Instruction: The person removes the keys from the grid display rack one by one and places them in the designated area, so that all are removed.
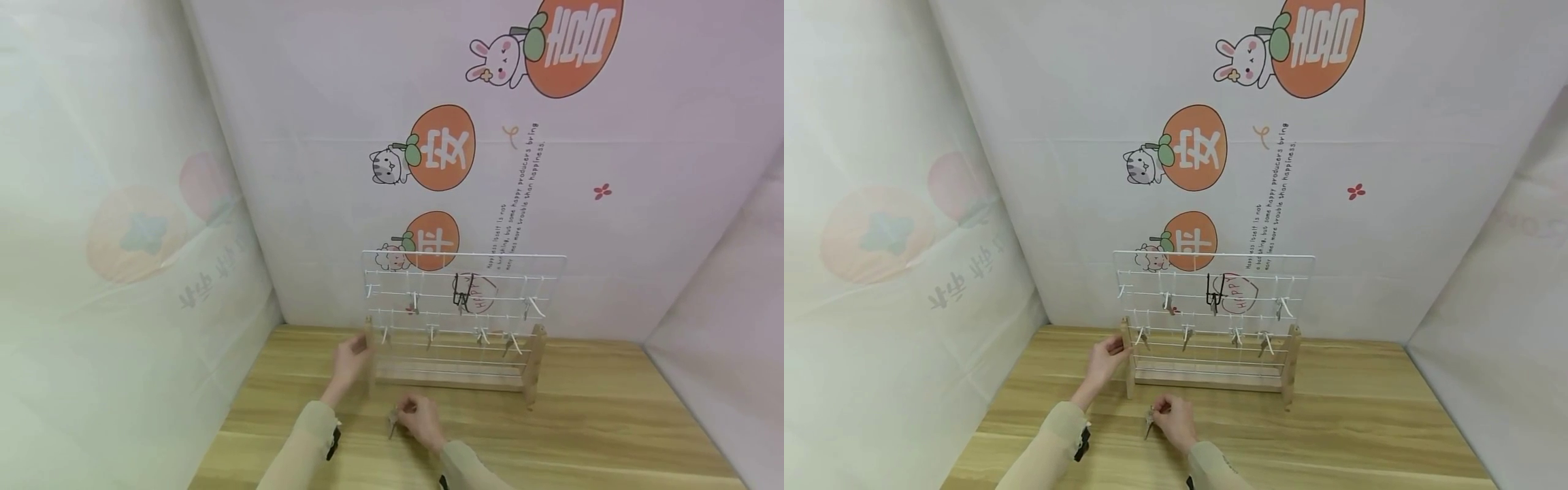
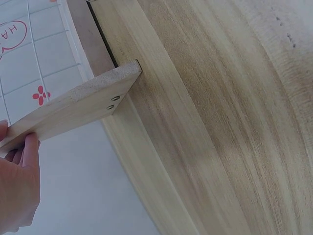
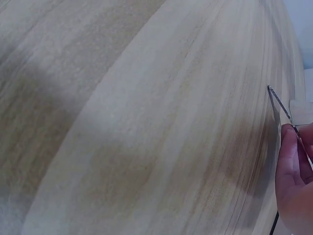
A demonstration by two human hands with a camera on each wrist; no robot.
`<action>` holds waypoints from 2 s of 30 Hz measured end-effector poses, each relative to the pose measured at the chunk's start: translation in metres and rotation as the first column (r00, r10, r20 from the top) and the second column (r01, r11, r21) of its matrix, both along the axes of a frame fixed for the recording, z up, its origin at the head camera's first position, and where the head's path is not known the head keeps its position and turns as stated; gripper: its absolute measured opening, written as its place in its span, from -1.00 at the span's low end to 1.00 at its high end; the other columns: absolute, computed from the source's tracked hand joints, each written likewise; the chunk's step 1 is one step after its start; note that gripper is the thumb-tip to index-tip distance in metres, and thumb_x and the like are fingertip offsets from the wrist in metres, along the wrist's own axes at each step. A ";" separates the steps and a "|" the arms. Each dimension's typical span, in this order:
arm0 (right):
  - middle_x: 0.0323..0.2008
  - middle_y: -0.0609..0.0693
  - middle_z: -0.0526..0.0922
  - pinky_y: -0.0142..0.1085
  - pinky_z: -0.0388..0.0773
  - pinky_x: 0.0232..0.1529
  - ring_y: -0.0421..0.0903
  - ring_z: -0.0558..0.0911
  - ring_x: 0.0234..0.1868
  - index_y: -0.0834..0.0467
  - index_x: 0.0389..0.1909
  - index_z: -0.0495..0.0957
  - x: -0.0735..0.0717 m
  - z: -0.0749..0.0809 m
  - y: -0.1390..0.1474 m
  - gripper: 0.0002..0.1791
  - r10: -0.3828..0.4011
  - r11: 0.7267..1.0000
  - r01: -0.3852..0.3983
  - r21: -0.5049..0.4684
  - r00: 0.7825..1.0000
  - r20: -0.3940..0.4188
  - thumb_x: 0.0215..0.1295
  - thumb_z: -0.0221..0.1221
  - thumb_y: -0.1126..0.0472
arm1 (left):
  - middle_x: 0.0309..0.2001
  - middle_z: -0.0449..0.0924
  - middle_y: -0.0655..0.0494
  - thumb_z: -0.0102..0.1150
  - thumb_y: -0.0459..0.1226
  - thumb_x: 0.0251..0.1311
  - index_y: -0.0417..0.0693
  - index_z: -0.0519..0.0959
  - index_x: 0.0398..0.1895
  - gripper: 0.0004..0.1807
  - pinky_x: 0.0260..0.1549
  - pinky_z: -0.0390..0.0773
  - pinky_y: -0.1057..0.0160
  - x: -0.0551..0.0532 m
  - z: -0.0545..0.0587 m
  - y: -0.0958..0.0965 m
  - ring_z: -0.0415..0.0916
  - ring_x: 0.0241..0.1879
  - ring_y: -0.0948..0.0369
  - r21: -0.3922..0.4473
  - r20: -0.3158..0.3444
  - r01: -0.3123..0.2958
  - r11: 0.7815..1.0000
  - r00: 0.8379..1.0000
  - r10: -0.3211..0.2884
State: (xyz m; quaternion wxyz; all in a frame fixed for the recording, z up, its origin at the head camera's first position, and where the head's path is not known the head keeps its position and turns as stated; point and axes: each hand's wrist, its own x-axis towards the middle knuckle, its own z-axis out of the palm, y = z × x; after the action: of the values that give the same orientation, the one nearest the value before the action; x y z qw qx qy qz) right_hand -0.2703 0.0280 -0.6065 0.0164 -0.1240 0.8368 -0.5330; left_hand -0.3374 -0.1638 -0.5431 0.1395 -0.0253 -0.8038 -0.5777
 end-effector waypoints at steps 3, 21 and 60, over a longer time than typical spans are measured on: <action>-0.41 0.05 0.67 -0.53 0.52 -0.56 -0.29 0.51 -0.45 0.28 -0.37 0.60 -0.001 -0.002 0.000 -0.92 0.002 1.000 -0.002 0.004 1.000 -0.016 0.08 0.27 0.40 | 0.08 0.58 -0.47 0.27 -0.41 0.20 -0.49 0.51 0.11 -0.56 0.13 0.63 -0.12 0.000 -0.001 0.000 0.59 0.09 -0.27 0.007 0.001 0.009 1.000 1.000 -0.009; -0.44 -0.03 0.70 -0.54 0.49 -0.42 -0.36 0.51 -0.42 0.19 -0.42 0.63 -0.007 -0.004 -0.005 -0.94 0.018 0.995 -0.010 0.102 0.997 -0.072 0.07 0.31 0.37 | 0.11 0.56 -0.46 0.25 -0.43 0.20 -0.48 0.48 0.15 -0.55 0.17 0.60 -0.13 -0.002 -0.004 0.000 0.58 0.12 -0.27 0.027 0.014 0.011 1.000 1.000 -0.011; -0.38 0.01 0.71 -0.51 0.54 -0.41 -0.27 0.57 -0.37 0.24 -0.35 0.64 -0.010 -0.001 0.001 -0.94 0.033 0.987 -0.020 0.159 0.997 -0.076 0.14 0.26 0.39 | 0.14 0.56 -0.42 0.23 -0.42 0.23 -0.46 0.47 0.17 -0.54 0.17 0.62 -0.09 0.000 -0.002 0.006 0.56 0.16 -0.25 0.032 0.045 0.024 0.999 0.999 -0.025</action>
State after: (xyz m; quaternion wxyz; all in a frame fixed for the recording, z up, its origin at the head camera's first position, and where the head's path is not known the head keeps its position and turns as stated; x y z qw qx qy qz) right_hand -0.2802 0.0289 -0.6073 0.0006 -0.1540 0.8747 -0.4595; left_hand -0.3372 -0.1581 -0.5448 0.1144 -0.0199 -0.7971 -0.5926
